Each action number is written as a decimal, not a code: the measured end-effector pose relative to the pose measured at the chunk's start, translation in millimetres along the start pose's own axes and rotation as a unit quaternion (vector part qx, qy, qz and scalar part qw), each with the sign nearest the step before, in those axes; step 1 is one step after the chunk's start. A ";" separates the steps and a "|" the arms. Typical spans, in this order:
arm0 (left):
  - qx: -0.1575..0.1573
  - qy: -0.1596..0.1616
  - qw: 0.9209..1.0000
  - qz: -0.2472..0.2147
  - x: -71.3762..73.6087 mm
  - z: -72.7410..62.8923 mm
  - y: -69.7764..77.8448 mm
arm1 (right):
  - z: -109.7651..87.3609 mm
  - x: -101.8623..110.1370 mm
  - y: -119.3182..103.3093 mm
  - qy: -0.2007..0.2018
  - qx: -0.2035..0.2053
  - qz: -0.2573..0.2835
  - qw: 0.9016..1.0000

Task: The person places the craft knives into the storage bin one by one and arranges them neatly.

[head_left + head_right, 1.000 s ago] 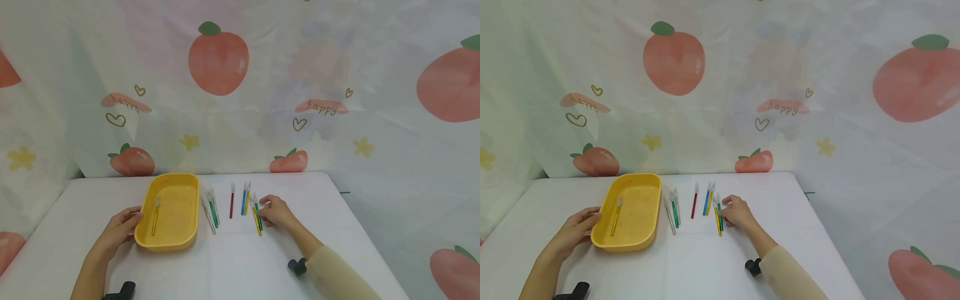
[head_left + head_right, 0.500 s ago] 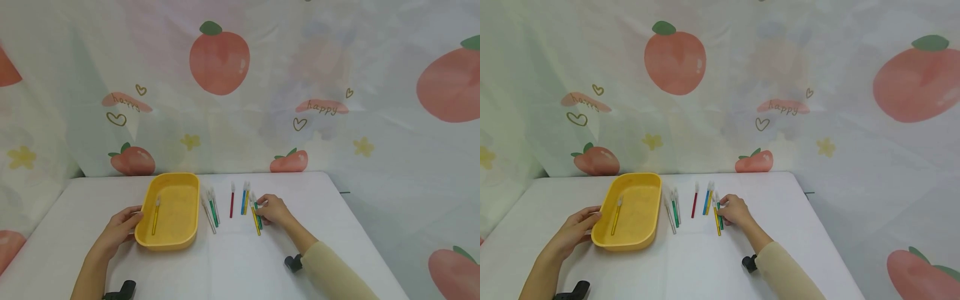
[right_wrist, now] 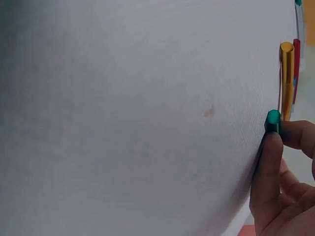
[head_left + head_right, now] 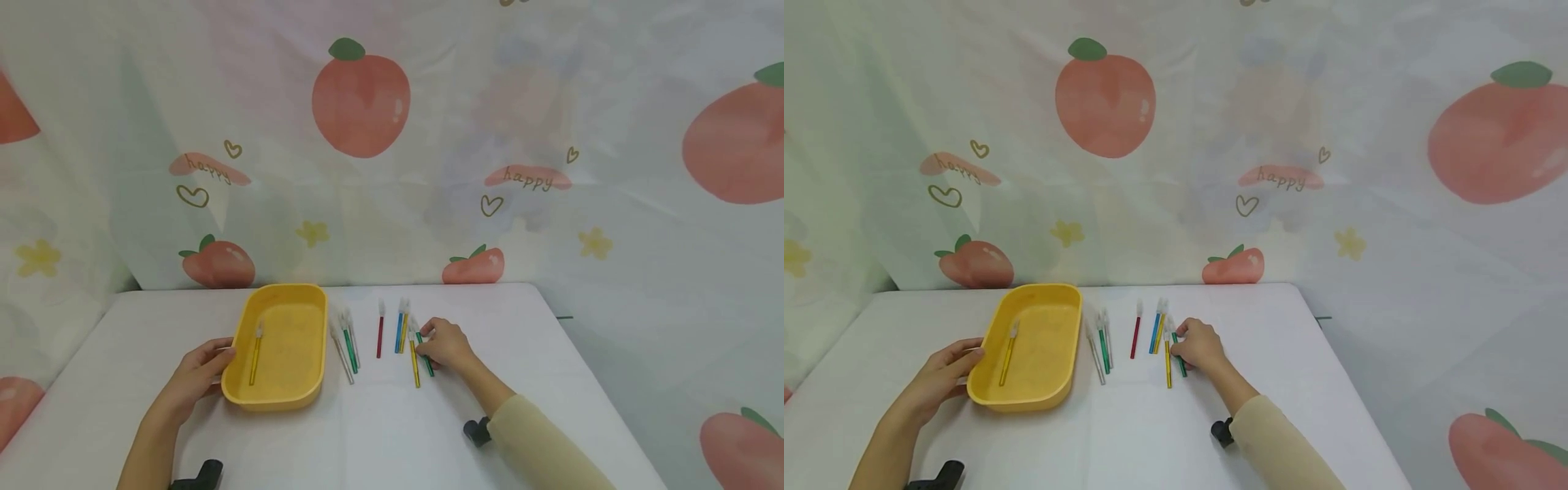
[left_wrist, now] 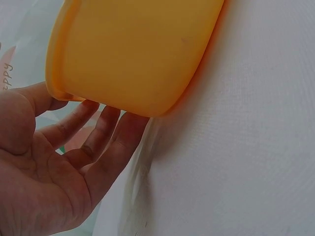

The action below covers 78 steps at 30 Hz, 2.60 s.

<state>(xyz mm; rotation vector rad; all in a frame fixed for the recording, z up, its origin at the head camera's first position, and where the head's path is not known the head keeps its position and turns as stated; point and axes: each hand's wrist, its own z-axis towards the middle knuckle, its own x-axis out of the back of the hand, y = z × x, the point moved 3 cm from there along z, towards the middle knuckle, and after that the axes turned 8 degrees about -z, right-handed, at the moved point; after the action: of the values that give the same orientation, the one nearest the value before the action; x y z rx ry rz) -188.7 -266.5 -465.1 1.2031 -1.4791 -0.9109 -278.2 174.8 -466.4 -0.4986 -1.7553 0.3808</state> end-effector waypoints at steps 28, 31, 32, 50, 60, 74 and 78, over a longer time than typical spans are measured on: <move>0.002 0.001 1.000 -0.006 -0.8 1.1 -0.3 | -16.4 3.3 -32.4 -0.038 0.044 0.203 0.977; 0.007 0.000 1.000 -0.006 0.5 1.3 -0.9 | -21.4 2.9 -44.3 -0.055 0.058 0.219 0.972; 0.007 0.000 1.000 -0.004 1.0 1.3 -1.3 | -22.6 2.5 -48.0 -0.059 0.063 0.223 0.971; -0.003 -0.001 1.000 0.004 0.6 1.6 0.1 | -26.3 -19.1 -104.1 -0.109 0.106 0.263 0.953; -0.004 -0.003 1.000 0.002 0.6 2.0 0.2 | -30.7 -25.3 -139.9 -0.124 0.122 0.276 0.945; 0.001 -0.006 1.000 -0.005 1.1 0.7 0.2 | -38.5 -49.2 -183.2 -0.158 0.132 0.320 0.925; 0.003 -0.005 1.000 -0.001 1.2 0.5 0.4 | -39.2 -55.2 -190.1 -0.165 0.129 0.327 0.922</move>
<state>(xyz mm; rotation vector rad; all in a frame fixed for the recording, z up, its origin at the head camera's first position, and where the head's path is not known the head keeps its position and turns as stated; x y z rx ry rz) -189.3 -267.6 -464.5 1.2049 -1.4895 -0.9158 -253.9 -16.6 -407.2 -0.8639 -1.7812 1.2120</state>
